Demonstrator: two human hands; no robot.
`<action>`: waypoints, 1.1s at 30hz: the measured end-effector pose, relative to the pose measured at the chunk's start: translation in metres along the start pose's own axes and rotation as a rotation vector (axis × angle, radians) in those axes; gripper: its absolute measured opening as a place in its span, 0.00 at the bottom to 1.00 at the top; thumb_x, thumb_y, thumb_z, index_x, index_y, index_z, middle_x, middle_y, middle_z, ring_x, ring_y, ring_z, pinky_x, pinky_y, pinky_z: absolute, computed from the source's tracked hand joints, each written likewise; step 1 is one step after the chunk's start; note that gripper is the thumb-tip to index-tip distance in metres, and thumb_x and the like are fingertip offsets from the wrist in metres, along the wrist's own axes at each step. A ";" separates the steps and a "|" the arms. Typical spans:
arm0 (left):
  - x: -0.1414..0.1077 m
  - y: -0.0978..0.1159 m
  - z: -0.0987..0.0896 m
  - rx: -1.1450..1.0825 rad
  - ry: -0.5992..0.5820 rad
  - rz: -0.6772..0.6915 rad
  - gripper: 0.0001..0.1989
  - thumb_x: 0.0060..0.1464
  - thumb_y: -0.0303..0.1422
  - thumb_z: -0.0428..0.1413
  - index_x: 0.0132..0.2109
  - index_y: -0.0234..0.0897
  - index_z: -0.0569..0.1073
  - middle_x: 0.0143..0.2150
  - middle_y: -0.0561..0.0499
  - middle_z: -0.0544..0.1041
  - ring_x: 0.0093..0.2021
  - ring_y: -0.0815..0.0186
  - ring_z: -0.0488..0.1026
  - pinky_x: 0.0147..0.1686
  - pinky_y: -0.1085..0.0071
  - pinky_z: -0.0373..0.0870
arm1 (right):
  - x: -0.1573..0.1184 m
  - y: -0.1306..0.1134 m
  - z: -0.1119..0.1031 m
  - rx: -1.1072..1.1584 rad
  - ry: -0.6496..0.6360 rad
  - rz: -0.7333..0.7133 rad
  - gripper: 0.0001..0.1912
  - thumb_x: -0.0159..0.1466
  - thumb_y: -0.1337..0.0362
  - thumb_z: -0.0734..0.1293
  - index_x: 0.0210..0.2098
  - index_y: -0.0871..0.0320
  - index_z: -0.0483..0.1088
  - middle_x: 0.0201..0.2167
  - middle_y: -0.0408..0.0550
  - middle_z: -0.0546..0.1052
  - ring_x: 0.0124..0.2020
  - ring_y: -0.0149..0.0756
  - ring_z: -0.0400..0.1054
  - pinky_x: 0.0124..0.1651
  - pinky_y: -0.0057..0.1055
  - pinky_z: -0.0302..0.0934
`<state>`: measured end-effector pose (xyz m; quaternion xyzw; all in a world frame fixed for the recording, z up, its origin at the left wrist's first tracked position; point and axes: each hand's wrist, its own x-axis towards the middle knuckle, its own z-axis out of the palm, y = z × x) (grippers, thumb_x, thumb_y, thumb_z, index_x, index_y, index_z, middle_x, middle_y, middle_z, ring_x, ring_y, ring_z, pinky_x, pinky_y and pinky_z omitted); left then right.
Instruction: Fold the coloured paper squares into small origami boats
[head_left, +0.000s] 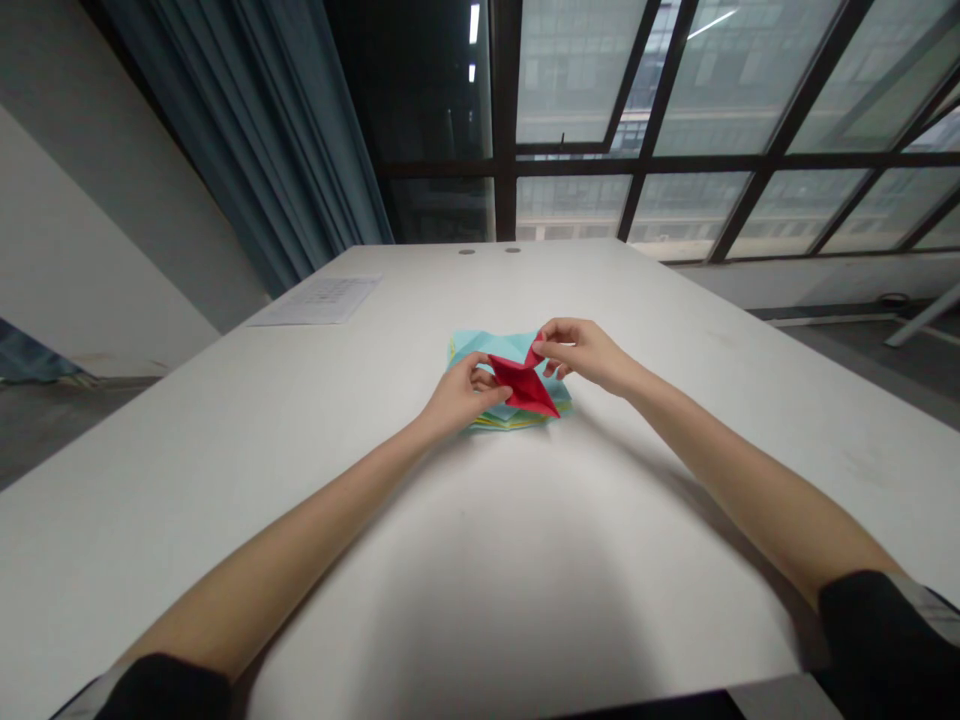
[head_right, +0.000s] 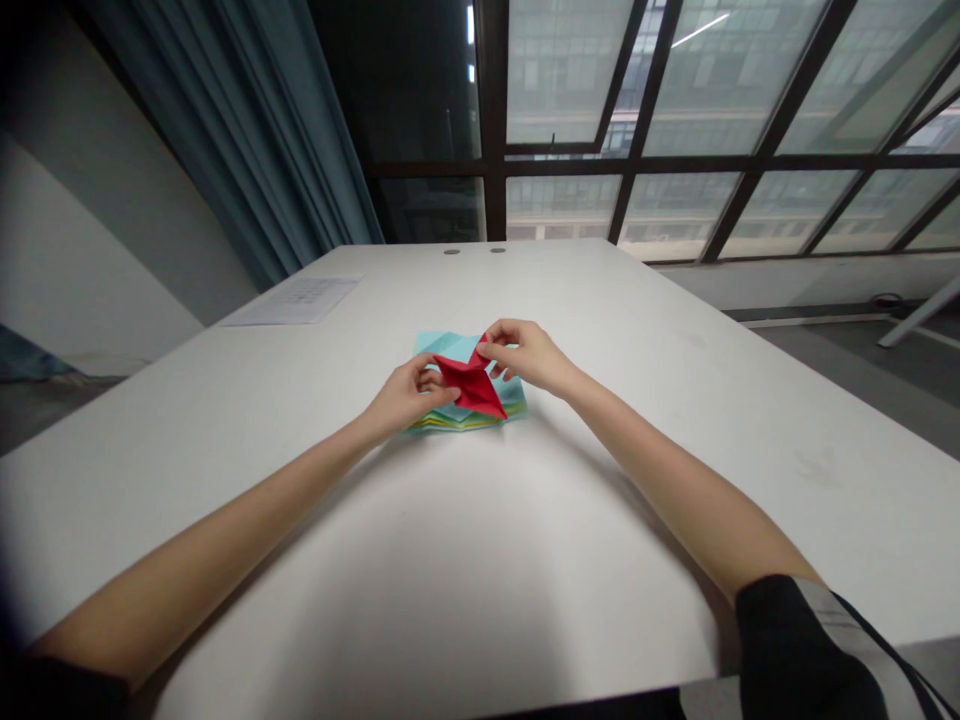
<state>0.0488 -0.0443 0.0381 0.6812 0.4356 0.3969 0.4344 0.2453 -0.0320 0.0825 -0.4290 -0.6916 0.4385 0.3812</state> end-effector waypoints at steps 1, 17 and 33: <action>0.000 0.000 -0.001 0.012 -0.022 0.010 0.19 0.40 0.32 0.61 0.41 0.33 0.67 0.29 0.51 0.75 0.28 0.67 0.72 0.29 0.70 0.67 | 0.000 0.000 0.000 0.041 0.045 -0.007 0.07 0.57 0.62 0.65 0.30 0.59 0.63 0.27 0.44 0.73 0.22 0.26 0.68 0.23 0.23 0.61; -0.006 0.018 -0.002 0.309 -0.118 0.158 0.23 0.55 0.48 0.47 0.27 0.33 0.72 0.21 0.55 0.68 0.22 0.72 0.63 0.23 0.76 0.58 | -0.012 -0.007 0.019 -0.190 0.101 -0.273 0.06 0.60 0.61 0.61 0.31 0.58 0.63 0.29 0.43 0.71 0.29 0.30 0.68 0.35 0.31 0.66; 0.003 0.001 -0.003 0.252 0.094 0.007 0.18 0.57 0.43 0.46 0.28 0.35 0.70 0.18 0.52 0.72 0.18 0.67 0.70 0.21 0.73 0.65 | -0.014 -0.008 0.011 -0.906 -0.021 -0.399 0.10 0.54 0.62 0.69 0.34 0.59 0.68 0.29 0.46 0.73 0.32 0.35 0.64 0.38 0.32 0.57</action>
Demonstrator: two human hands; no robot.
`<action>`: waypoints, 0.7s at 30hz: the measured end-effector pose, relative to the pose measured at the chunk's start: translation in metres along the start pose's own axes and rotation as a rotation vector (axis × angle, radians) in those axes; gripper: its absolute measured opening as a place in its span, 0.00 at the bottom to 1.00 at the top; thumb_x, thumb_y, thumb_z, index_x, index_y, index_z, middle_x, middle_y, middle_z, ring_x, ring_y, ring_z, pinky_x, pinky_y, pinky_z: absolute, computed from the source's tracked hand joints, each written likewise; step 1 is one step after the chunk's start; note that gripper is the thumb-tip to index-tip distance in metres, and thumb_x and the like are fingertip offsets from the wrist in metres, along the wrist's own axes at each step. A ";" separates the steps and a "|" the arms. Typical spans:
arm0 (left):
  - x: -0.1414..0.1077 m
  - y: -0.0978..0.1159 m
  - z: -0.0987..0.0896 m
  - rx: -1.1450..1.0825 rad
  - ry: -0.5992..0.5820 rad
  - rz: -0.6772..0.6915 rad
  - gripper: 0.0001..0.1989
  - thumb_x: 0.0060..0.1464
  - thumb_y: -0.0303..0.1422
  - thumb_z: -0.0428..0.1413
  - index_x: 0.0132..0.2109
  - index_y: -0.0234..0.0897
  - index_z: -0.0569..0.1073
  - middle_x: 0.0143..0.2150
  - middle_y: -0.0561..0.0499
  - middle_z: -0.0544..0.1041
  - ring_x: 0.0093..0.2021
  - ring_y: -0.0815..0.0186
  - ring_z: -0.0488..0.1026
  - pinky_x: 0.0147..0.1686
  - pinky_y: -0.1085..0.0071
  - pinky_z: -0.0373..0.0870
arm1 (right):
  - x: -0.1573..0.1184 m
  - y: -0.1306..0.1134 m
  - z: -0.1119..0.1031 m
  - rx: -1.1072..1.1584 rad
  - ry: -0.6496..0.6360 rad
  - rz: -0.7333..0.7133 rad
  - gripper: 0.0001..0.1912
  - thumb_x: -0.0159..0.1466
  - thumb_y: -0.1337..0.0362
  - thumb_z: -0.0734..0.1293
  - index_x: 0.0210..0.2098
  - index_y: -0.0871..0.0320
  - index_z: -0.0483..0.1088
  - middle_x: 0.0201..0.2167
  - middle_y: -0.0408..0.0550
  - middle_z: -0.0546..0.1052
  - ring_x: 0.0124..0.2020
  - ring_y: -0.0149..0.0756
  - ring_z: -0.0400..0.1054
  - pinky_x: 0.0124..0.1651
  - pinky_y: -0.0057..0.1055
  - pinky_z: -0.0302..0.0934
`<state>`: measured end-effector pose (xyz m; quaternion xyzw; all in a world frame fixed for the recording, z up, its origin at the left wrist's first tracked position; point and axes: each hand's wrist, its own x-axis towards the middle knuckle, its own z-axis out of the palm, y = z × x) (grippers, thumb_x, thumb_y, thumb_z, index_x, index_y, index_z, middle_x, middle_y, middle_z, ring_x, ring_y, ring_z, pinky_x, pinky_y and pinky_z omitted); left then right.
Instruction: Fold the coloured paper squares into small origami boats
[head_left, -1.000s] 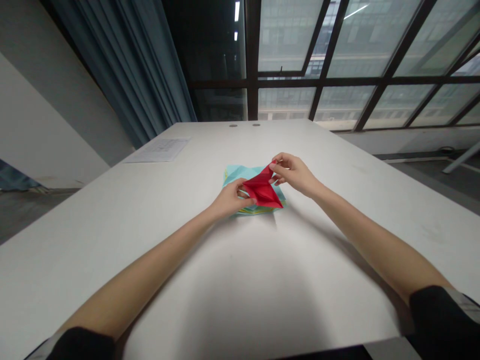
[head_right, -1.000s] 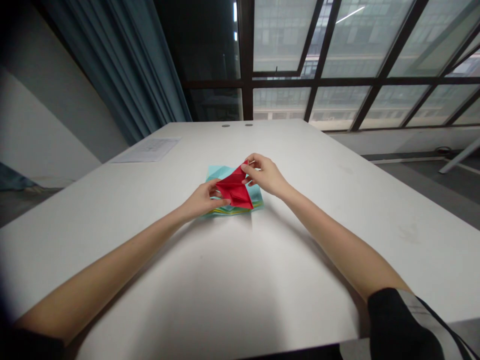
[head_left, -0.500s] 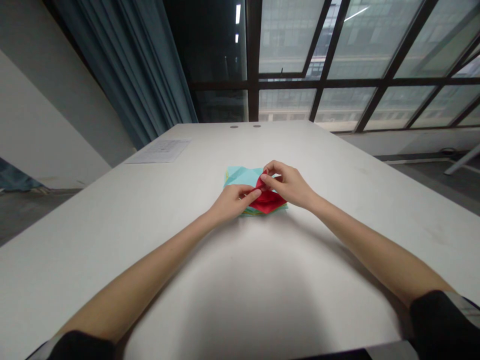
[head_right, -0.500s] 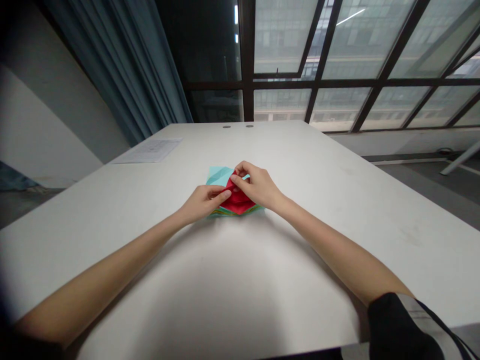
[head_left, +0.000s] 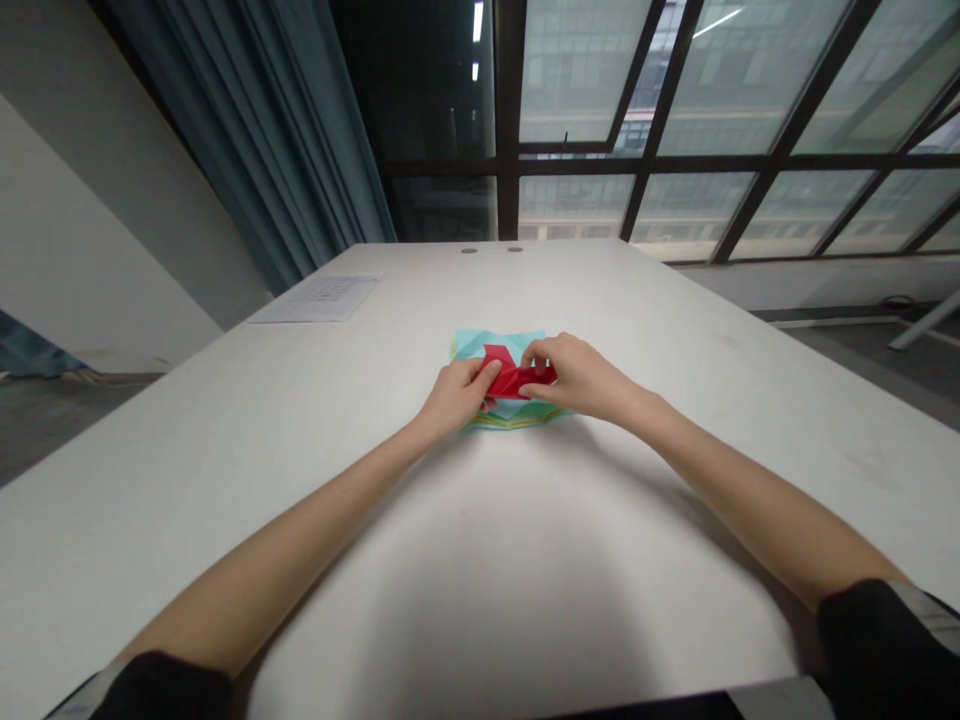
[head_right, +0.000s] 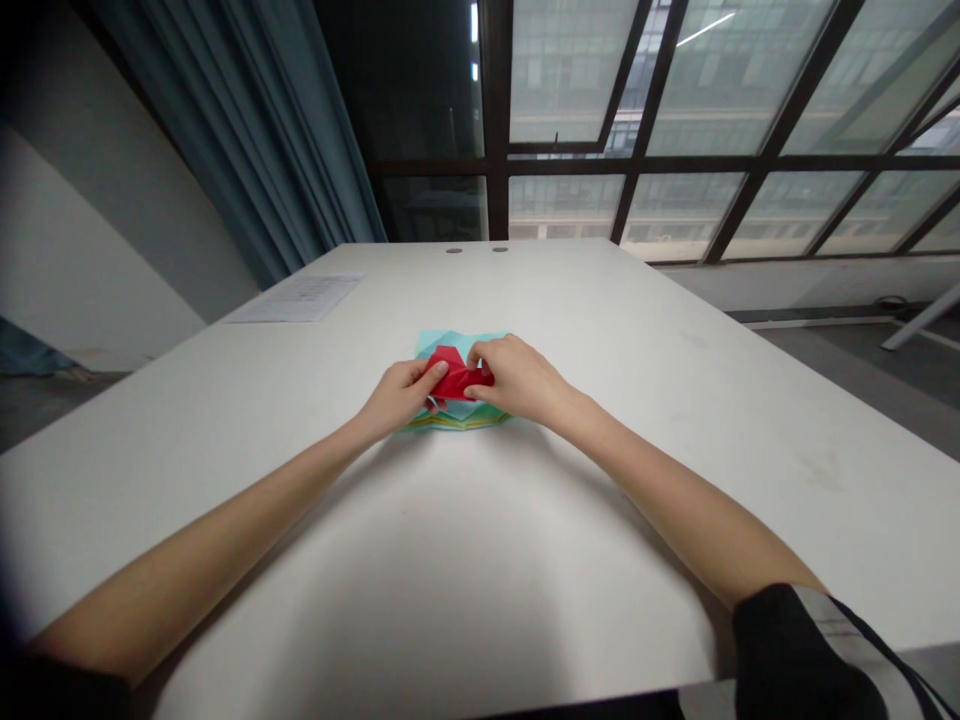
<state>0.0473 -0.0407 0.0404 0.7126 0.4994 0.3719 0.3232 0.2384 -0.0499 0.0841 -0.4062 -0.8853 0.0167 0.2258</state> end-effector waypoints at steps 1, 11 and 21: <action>-0.001 0.001 0.000 0.013 0.007 0.018 0.18 0.56 0.43 0.46 0.28 0.35 0.70 0.19 0.52 0.72 0.18 0.67 0.70 0.21 0.73 0.65 | 0.000 0.000 0.000 -0.022 -0.023 0.031 0.09 0.55 0.61 0.68 0.33 0.58 0.69 0.28 0.45 0.74 0.31 0.35 0.64 0.36 0.31 0.56; 0.002 -0.007 0.001 -0.008 0.057 -0.038 0.18 0.57 0.43 0.47 0.28 0.35 0.71 0.20 0.52 0.73 0.20 0.65 0.72 0.20 0.73 0.65 | -0.002 -0.011 -0.006 -0.313 -0.080 0.045 0.06 0.61 0.63 0.63 0.31 0.56 0.71 0.32 0.47 0.76 0.35 0.37 0.68 0.28 0.28 0.51; 0.018 -0.019 -0.011 -0.394 0.288 -0.301 0.13 0.59 0.36 0.47 0.35 0.32 0.69 0.24 0.49 0.76 0.19 0.67 0.73 0.18 0.76 0.68 | -0.004 0.005 -0.015 -0.121 -0.028 -0.440 0.03 0.58 0.68 0.63 0.31 0.58 0.68 0.46 0.52 0.73 0.50 0.43 0.62 0.45 0.37 0.57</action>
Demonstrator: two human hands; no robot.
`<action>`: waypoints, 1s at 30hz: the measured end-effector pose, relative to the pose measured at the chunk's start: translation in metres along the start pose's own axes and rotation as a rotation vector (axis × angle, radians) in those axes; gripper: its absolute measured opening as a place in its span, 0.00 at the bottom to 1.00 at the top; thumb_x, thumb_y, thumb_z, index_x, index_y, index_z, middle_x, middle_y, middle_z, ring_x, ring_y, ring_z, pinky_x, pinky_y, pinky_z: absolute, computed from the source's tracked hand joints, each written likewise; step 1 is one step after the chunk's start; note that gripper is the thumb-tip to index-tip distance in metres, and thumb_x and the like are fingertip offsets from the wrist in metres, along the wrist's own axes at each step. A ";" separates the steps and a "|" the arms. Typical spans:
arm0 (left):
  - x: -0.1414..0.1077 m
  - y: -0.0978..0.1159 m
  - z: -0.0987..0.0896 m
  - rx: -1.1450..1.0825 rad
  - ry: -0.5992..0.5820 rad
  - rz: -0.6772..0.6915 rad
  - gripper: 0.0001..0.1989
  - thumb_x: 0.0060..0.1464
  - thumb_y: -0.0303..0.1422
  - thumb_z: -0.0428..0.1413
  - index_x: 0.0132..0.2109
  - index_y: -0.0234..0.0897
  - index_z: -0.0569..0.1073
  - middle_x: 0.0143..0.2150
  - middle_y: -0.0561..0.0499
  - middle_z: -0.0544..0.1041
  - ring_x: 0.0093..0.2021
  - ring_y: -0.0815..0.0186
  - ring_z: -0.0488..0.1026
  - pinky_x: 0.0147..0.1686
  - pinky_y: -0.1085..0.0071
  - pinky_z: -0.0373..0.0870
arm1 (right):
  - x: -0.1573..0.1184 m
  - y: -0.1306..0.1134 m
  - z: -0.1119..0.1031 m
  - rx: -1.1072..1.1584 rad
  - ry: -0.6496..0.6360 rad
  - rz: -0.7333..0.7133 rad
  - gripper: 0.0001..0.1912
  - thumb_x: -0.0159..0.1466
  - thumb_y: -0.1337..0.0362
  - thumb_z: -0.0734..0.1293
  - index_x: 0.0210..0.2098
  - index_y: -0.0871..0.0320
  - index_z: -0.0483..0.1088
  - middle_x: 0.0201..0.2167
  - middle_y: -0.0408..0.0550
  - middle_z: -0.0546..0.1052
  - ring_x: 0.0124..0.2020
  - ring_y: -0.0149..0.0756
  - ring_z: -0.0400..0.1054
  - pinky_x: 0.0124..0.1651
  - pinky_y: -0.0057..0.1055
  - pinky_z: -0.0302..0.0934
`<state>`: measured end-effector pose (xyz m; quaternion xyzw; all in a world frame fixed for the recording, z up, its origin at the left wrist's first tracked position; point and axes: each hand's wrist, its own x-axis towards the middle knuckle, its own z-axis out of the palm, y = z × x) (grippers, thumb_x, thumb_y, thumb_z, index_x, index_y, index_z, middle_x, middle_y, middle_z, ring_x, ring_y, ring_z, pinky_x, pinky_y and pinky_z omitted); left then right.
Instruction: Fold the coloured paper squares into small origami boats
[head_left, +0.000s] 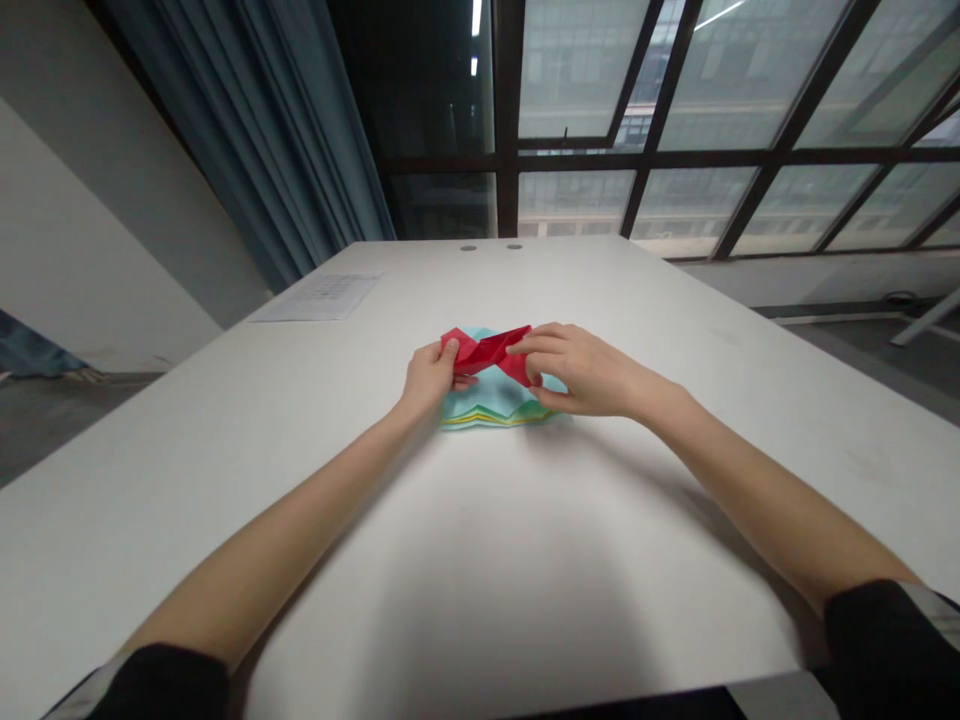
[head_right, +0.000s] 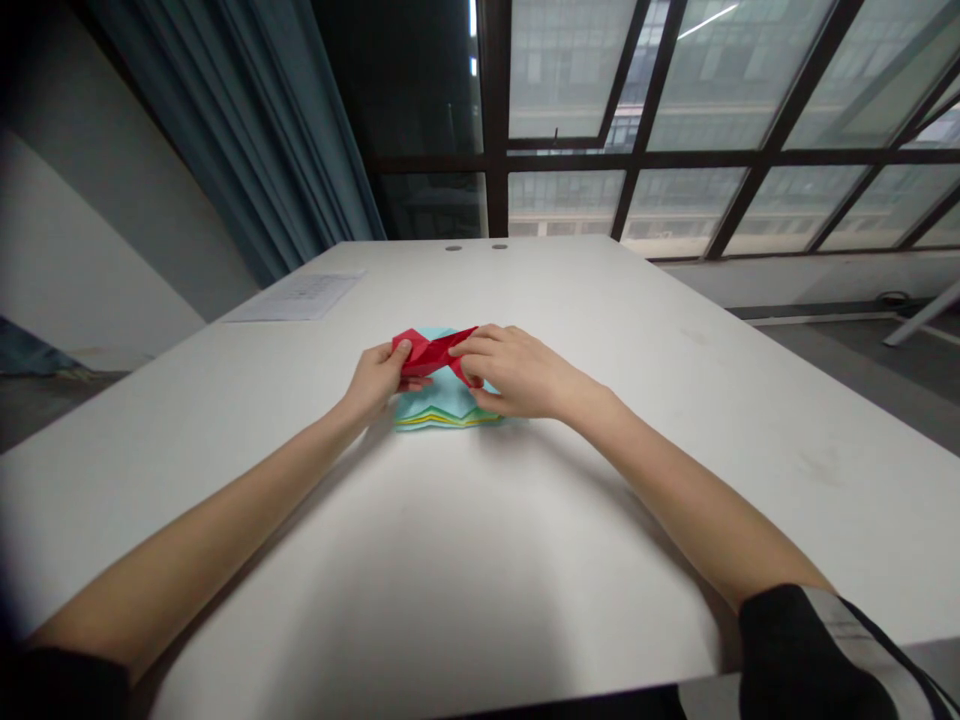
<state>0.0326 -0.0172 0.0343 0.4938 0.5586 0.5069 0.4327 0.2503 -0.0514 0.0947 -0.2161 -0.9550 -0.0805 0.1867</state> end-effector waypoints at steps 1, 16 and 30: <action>0.000 0.003 -0.001 -0.044 0.025 -0.021 0.12 0.60 0.35 0.46 0.35 0.31 0.69 0.25 0.49 0.76 0.19 0.67 0.73 0.17 0.76 0.68 | -0.001 0.000 -0.001 -0.001 -0.040 0.025 0.02 0.57 0.69 0.63 0.30 0.58 0.68 0.43 0.51 0.74 0.50 0.44 0.62 0.45 0.37 0.56; -0.023 0.006 0.003 0.245 -0.060 0.453 0.20 0.56 0.46 0.48 0.32 0.33 0.72 0.26 0.50 0.73 0.25 0.68 0.70 0.23 0.76 0.65 | 0.002 -0.003 -0.010 0.198 0.203 0.325 0.11 0.62 0.58 0.61 0.31 0.59 0.70 0.30 0.48 0.74 0.33 0.35 0.65 0.37 0.31 0.57; -0.038 0.017 0.013 -0.002 -0.329 0.286 0.17 0.47 0.44 0.59 0.37 0.33 0.74 0.32 0.49 0.76 0.32 0.65 0.73 0.34 0.71 0.69 | 0.000 0.002 0.000 0.454 0.035 0.287 0.18 0.58 0.59 0.66 0.48 0.56 0.70 0.39 0.49 0.74 0.31 0.30 0.68 0.34 0.30 0.63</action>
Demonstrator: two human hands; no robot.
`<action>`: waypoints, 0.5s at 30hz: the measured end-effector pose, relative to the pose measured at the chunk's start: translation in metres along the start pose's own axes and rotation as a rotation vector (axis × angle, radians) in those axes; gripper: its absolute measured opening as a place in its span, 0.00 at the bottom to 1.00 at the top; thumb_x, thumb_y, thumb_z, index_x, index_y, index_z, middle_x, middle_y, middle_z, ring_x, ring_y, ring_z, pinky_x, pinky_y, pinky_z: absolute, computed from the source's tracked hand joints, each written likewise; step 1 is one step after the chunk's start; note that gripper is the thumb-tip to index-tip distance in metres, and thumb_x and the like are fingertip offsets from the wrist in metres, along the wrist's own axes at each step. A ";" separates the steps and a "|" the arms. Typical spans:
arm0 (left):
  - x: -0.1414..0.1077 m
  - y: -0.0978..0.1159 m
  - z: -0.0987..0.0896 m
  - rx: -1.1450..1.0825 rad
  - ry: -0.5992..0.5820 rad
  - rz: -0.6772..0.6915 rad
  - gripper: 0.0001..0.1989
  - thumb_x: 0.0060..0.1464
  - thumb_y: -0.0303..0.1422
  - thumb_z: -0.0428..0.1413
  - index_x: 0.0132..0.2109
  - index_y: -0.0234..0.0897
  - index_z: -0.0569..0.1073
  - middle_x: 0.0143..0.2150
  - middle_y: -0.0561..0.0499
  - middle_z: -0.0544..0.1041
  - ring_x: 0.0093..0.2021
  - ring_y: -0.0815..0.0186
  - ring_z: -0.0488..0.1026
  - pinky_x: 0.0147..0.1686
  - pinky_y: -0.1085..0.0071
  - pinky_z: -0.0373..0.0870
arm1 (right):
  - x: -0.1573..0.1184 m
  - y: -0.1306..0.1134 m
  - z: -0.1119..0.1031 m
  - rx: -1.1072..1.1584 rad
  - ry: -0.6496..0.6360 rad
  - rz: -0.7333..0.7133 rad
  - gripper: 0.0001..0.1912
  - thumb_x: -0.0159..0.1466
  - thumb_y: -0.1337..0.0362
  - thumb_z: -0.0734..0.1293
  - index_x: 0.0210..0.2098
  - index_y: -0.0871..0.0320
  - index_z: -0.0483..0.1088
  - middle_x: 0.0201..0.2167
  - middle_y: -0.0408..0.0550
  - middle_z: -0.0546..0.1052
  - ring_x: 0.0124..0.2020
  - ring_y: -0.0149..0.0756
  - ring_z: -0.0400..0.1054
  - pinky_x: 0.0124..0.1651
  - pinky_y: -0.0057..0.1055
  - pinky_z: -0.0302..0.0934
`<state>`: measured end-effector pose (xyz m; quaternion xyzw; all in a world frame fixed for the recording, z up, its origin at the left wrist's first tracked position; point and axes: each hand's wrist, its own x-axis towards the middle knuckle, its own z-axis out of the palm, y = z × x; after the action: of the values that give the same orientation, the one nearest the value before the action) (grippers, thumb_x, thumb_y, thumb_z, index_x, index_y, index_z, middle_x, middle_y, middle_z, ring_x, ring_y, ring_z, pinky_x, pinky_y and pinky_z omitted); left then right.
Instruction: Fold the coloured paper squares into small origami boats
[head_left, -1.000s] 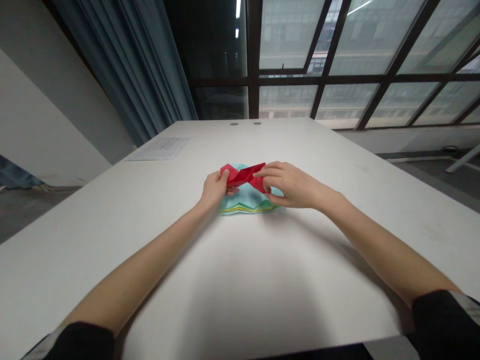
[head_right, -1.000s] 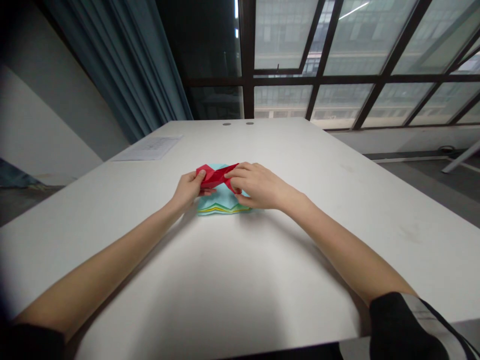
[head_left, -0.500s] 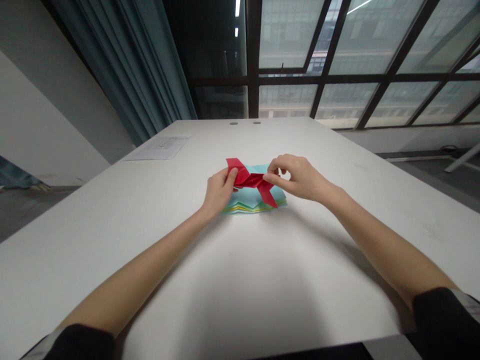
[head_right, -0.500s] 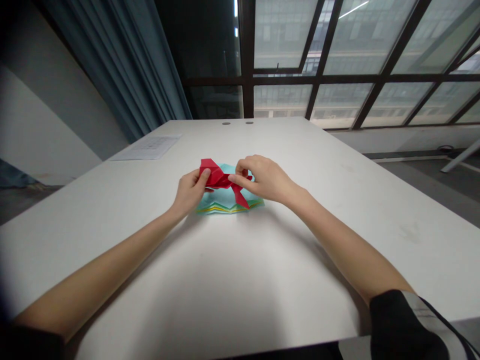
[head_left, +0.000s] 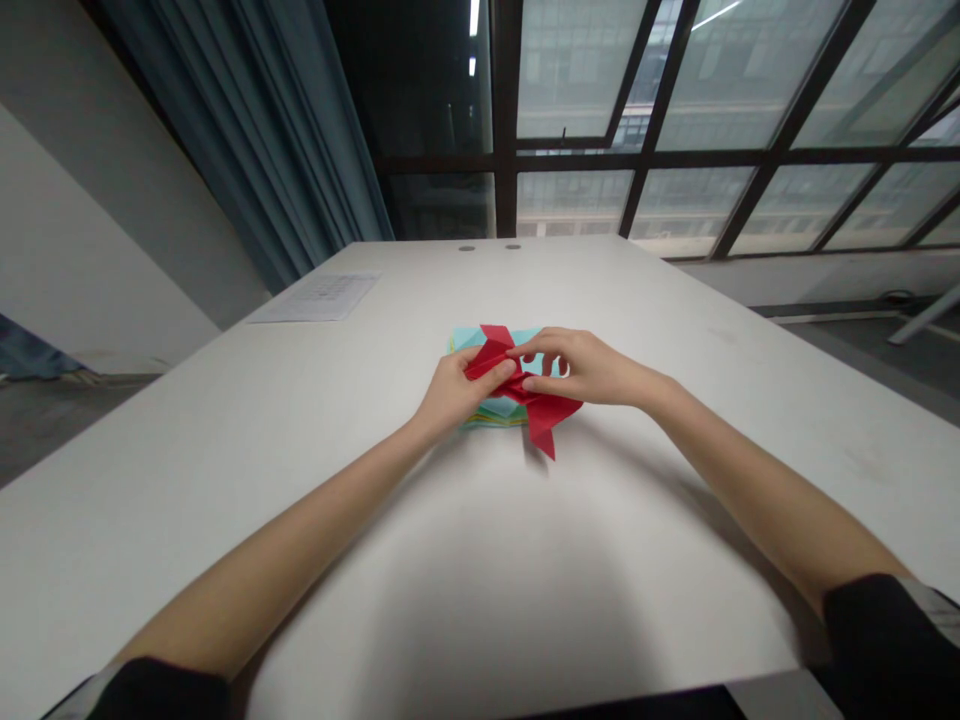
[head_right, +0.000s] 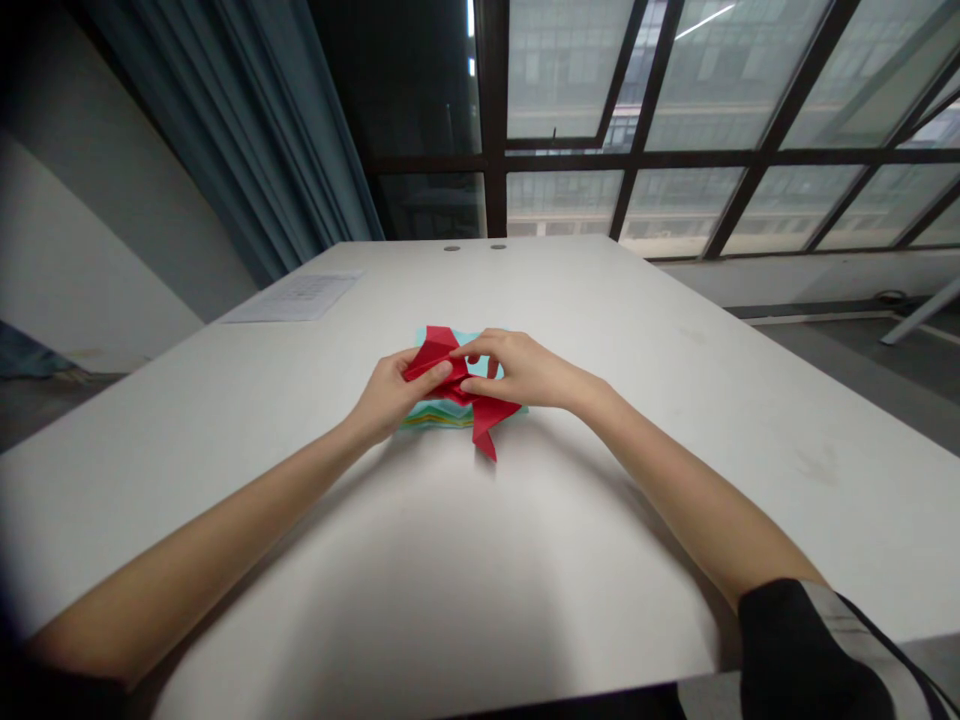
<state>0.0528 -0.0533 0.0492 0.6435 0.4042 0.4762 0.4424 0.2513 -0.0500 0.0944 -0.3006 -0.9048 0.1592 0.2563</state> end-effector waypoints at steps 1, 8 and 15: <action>-0.001 0.001 0.000 -0.057 -0.030 -0.022 0.18 0.44 0.41 0.62 0.38 0.33 0.74 0.34 0.48 0.77 0.33 0.65 0.73 0.35 0.70 0.69 | 0.000 0.001 0.000 0.015 0.005 0.022 0.19 0.58 0.58 0.66 0.48 0.56 0.70 0.39 0.49 0.74 0.31 0.30 0.68 0.34 0.29 0.63; -0.006 0.007 -0.002 -0.325 -0.246 -0.137 0.18 0.40 0.29 0.64 0.42 0.31 0.73 0.38 0.44 0.77 0.38 0.62 0.75 0.42 0.65 0.69 | -0.003 0.017 -0.005 0.332 -0.102 0.147 0.23 0.56 0.57 0.67 0.50 0.58 0.69 0.34 0.47 0.75 0.33 0.32 0.68 0.33 0.28 0.62; -0.007 0.011 -0.002 -0.419 -0.292 -0.233 0.15 0.38 0.19 0.58 0.38 0.31 0.73 0.34 0.48 0.78 0.32 0.69 0.74 0.38 0.70 0.71 | -0.001 0.027 -0.001 0.556 -0.095 0.173 0.15 0.56 0.60 0.67 0.42 0.60 0.71 0.36 0.47 0.74 0.35 0.32 0.68 0.36 0.30 0.63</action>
<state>0.0505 -0.0628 0.0581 0.5488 0.3002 0.3978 0.6712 0.2651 -0.0301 0.0833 -0.2871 -0.8083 0.4363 0.2718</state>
